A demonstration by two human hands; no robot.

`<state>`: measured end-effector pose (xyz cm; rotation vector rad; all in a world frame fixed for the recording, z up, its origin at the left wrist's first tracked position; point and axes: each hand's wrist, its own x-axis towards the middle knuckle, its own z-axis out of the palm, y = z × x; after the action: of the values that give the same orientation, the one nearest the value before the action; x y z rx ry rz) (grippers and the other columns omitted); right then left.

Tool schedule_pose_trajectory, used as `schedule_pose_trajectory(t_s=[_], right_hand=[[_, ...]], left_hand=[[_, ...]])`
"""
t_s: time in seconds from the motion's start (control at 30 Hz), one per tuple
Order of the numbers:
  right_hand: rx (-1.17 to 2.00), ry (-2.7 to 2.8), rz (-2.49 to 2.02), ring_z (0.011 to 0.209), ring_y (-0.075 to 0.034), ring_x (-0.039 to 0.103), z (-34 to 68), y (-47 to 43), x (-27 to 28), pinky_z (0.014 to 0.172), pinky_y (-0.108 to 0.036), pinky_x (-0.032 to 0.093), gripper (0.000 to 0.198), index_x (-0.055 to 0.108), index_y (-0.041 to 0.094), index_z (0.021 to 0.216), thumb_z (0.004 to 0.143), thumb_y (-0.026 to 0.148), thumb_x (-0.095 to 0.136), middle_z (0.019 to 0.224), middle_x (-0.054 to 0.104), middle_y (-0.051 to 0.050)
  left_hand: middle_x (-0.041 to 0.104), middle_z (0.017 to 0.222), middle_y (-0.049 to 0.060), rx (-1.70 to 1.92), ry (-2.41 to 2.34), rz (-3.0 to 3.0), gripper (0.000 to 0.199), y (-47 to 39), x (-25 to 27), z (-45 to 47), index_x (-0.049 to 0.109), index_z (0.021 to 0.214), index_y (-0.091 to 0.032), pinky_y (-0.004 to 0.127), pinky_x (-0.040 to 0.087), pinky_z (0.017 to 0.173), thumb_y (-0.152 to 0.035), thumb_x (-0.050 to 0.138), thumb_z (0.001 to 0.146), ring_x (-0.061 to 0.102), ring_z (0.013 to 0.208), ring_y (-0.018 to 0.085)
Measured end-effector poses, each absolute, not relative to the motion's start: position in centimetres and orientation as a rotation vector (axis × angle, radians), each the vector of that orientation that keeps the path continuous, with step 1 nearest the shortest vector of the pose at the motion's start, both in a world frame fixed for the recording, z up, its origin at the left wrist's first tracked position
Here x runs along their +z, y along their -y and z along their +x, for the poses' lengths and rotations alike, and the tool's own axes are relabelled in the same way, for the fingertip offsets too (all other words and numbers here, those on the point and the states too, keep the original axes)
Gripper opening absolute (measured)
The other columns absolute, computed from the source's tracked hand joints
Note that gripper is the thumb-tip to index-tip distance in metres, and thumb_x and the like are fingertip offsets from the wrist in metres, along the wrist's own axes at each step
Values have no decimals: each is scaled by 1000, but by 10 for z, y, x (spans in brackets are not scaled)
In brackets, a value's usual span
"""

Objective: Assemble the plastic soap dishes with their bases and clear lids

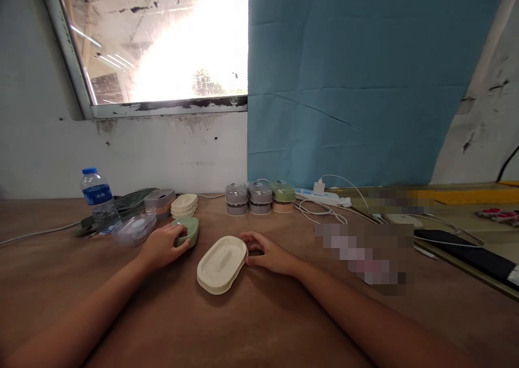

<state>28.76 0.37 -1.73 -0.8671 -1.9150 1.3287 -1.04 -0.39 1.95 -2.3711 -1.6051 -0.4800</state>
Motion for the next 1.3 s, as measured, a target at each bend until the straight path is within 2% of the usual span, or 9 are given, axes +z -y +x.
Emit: schedule_pose_trajectory(t_s=[0.23, 0.37, 0.57, 0.73, 1.3], right_hand=[[1339, 1915, -871, 104, -20, 50, 287, -3, -17, 92, -41, 41, 59, 41, 20, 116, 66, 32, 70, 120, 44, -10], [1349, 1907, -874, 103, -20, 49, 287, -4, -17, 92, -40, 40, 60, 41, 19, 116, 65, 31, 70, 121, 45, -10], [1352, 1906, -878, 103, -19, 50, 287, -3, -16, 91, -39, 41, 58, 42, 20, 116, 66, 31, 69, 123, 43, -10], [1344, 1921, -879, 105, -20, 49, 286, -3, -15, 93, -41, 40, 58, 42, 20, 116, 66, 32, 69, 122, 44, -10], [1315, 1938, -885, 104, -20, 50, 287, -2, -15, 93, -41, 40, 57, 43, 20, 116, 67, 33, 68, 122, 45, -10]], left_hand=[[63, 91, 5, -304, 1798, -2317, 32, -3, 29, -33, 55, 84, -21, 26, 36, 58, -46, 34, 82, 57, 80, 20], [64, 89, 5, -219, 1873, -2339, 35, -4, 31, -39, 56, 89, -23, 27, 37, 58, -49, 34, 81, 58, 81, 22], [65, 95, 6, -110, 1862, -2328, 34, -10, 28, -45, 59, 97, -24, 29, 40, 67, -43, 39, 78, 59, 85, 23], [67, 90, 9, -97, 1817, -2303, 30, -12, 29, -47, 63, 92, -21, 36, 35, 80, -33, 43, 73, 55, 92, 26], [66, 96, 11, -83, 1826, -2286, 36, -20, 23, -56, 59, 101, -18, 38, 34, 82, -30, 43, 71, 56, 93, 27]])
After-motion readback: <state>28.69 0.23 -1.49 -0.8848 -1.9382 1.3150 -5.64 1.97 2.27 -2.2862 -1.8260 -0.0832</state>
